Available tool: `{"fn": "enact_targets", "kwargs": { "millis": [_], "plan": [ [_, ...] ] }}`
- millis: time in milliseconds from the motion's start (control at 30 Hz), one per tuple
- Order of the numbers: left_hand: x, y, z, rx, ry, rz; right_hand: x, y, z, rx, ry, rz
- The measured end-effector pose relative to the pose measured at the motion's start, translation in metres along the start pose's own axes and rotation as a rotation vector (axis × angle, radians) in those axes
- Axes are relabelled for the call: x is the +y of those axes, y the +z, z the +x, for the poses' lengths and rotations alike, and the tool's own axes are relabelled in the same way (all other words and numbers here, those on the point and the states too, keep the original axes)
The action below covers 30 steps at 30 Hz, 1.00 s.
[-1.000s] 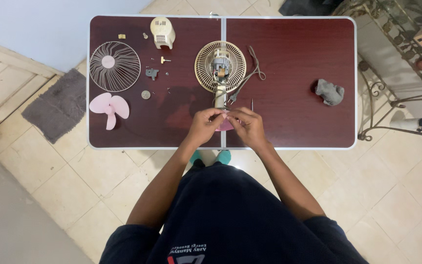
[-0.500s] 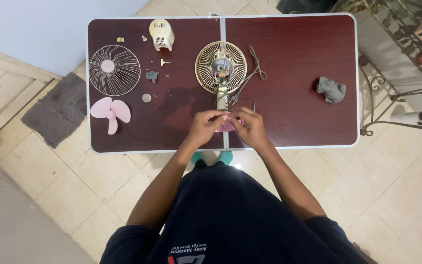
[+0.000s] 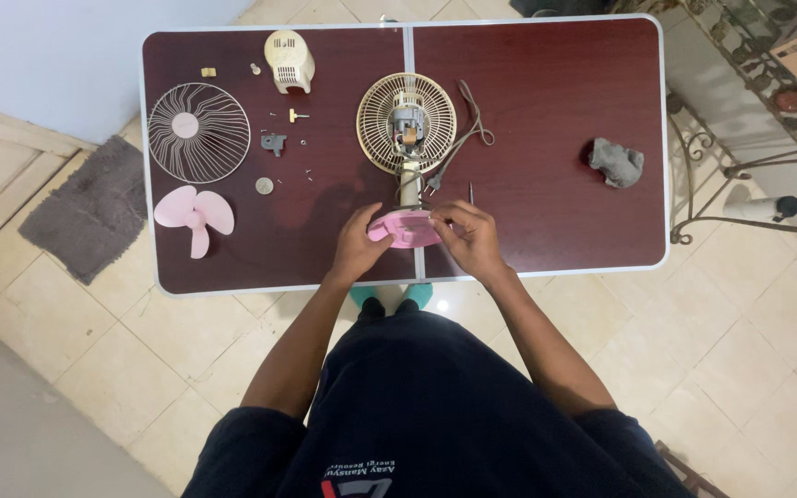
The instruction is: The person assembles an electric fan by attaching a pink base to the fan stand, inserting and tightening screws with a screwdriver, and aligning the base to the stand. The person handles the fan stand, base, screws, and screwdriver throughout the clip.
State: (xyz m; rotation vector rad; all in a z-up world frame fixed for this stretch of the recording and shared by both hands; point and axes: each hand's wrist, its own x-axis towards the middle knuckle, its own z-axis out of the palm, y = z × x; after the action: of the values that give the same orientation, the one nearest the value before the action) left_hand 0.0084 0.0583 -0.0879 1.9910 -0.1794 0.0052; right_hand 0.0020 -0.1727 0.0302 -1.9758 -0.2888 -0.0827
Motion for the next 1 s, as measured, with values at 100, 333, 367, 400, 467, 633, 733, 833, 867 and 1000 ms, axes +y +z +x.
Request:
{"fn": "enact_targets", "kwargs": {
  "millis": [100, 333, 367, 400, 467, 633, 733, 833, 867, 1000],
  "plan": [
    [-0.020, 0.011, 0.007, -0.044, -0.063, 0.023, 0.002, -0.001, -0.001, 0.006, 0.017, 0.004],
    [-0.048, 0.032, 0.024, -0.221, -0.312, -0.085, 0.010, -0.005, -0.004, 0.022, 0.035, -0.016],
    [-0.050, 0.033, 0.025, -0.238, -0.343, -0.082, 0.011, -0.006, -0.004, 0.026, 0.034, -0.012],
    [-0.052, 0.034, 0.025, -0.255, -0.376, -0.078, 0.013, -0.007, -0.005, 0.029, 0.033, -0.006],
    [-0.054, 0.037, 0.025, -0.262, -0.413, -0.063, 0.019, -0.007, -0.006, 0.041, 0.070, 0.085],
    [-0.052, 0.040, 0.027, -0.237, -0.399, -0.278, 0.036, -0.008, -0.007, 0.091, 0.147, 0.162],
    [-0.045, 0.037, 0.029, -0.201, -0.440, -0.269, 0.049, -0.009, -0.005, 0.111, 0.157, 0.267],
    [-0.037, 0.038, 0.035, -0.153, -0.470, -0.392, 0.058, -0.009, 0.000, 0.133, 0.218, 0.331],
    [-0.034, 0.040, 0.037, -0.133, -0.468, -0.473, 0.060, -0.009, 0.002, 0.141, 0.246, 0.356],
    [-0.029, 0.042, 0.044, -0.064, -0.506, -0.501, 0.062, -0.005, 0.011, 0.171, 0.292, 0.549]
  ]
}}
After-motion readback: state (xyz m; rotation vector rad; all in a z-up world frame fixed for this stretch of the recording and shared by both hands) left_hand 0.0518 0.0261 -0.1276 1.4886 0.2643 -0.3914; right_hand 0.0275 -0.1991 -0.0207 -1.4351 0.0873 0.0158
